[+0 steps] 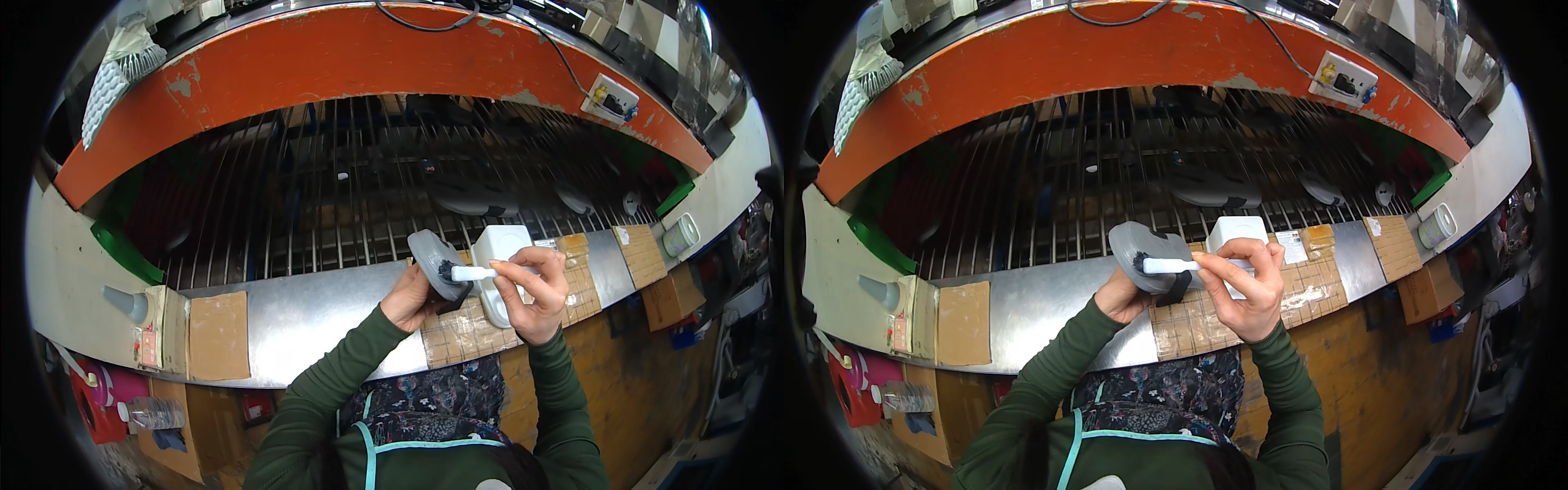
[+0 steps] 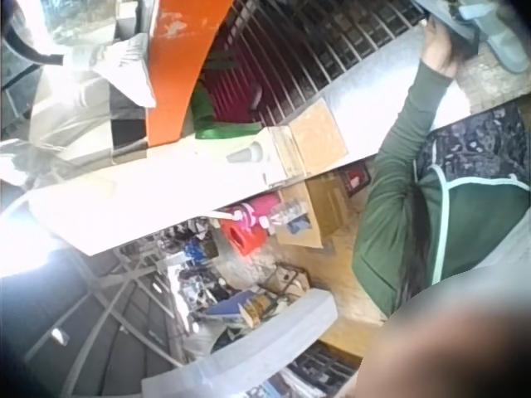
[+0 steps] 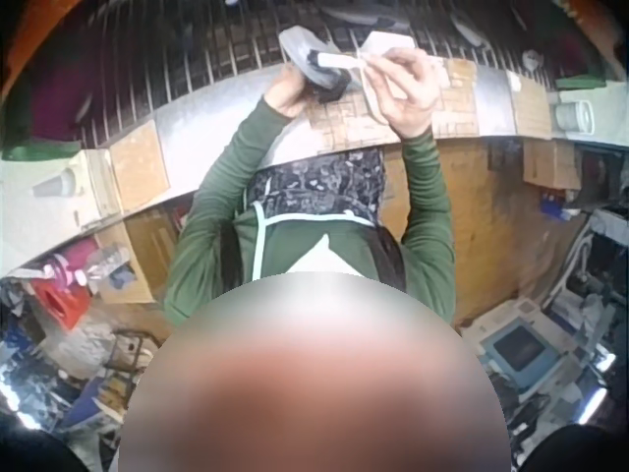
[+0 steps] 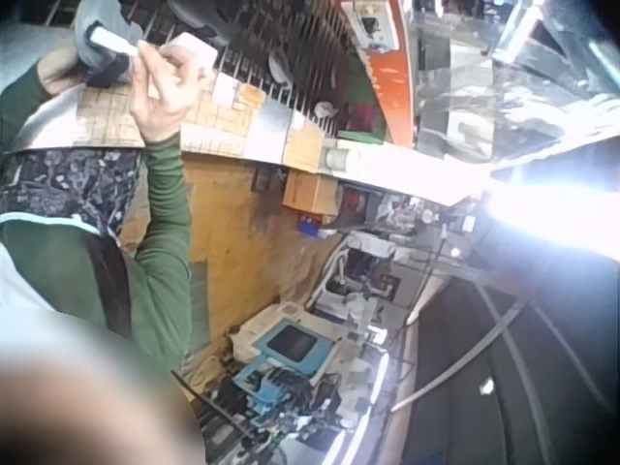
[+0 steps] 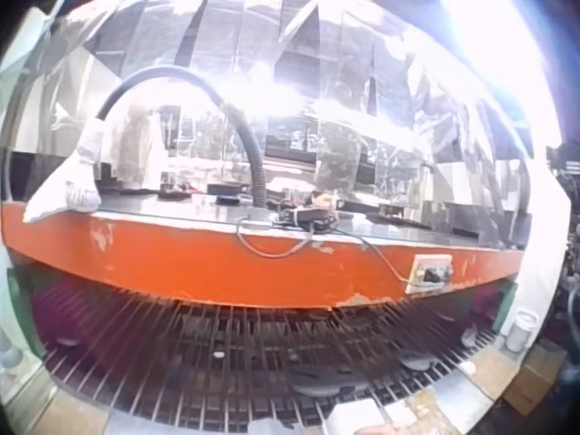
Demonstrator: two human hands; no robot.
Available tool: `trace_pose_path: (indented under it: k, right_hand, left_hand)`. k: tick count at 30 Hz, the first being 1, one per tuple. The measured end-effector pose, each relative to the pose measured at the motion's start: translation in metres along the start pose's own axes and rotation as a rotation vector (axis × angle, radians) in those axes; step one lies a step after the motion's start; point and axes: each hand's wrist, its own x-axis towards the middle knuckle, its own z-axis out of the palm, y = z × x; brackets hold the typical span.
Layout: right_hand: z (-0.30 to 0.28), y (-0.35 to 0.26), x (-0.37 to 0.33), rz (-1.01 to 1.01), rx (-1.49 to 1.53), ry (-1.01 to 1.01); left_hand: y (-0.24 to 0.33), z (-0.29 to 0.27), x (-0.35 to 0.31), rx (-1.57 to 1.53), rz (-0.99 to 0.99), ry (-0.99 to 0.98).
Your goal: The person paints the sole of a grey slipper with a white substance using a small brush. They repeatedly dip the brush into a white container and apply the substance to the slipper's sole, then place the slipper on a metal rack.
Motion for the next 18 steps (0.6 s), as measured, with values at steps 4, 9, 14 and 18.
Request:
trace_pose_path:
  k: [4, 9, 14, 18]
  right_hand:
    - [0.001, 0.002, 0.005, -0.033, -0.004, -0.027]
    - [0.004, 0.008, 0.011, -0.073, -0.001, -0.046]
    - [0.007, 0.013, 0.013, -0.097, -0.016, -0.05]
    - [0.008, 0.017, 0.014, -0.116, -0.028, -0.066]
  left_hand:
    - [-0.005, -0.002, -0.004, -0.259, -0.096, -0.122]
    - [-0.01, 0.001, -0.009, -0.279, -0.199, -0.228]
    - [-0.007, 0.011, -0.015, -0.201, -0.234, -0.287]
    - [-0.003, 0.016, -0.019, -0.198, -0.278, -0.288]
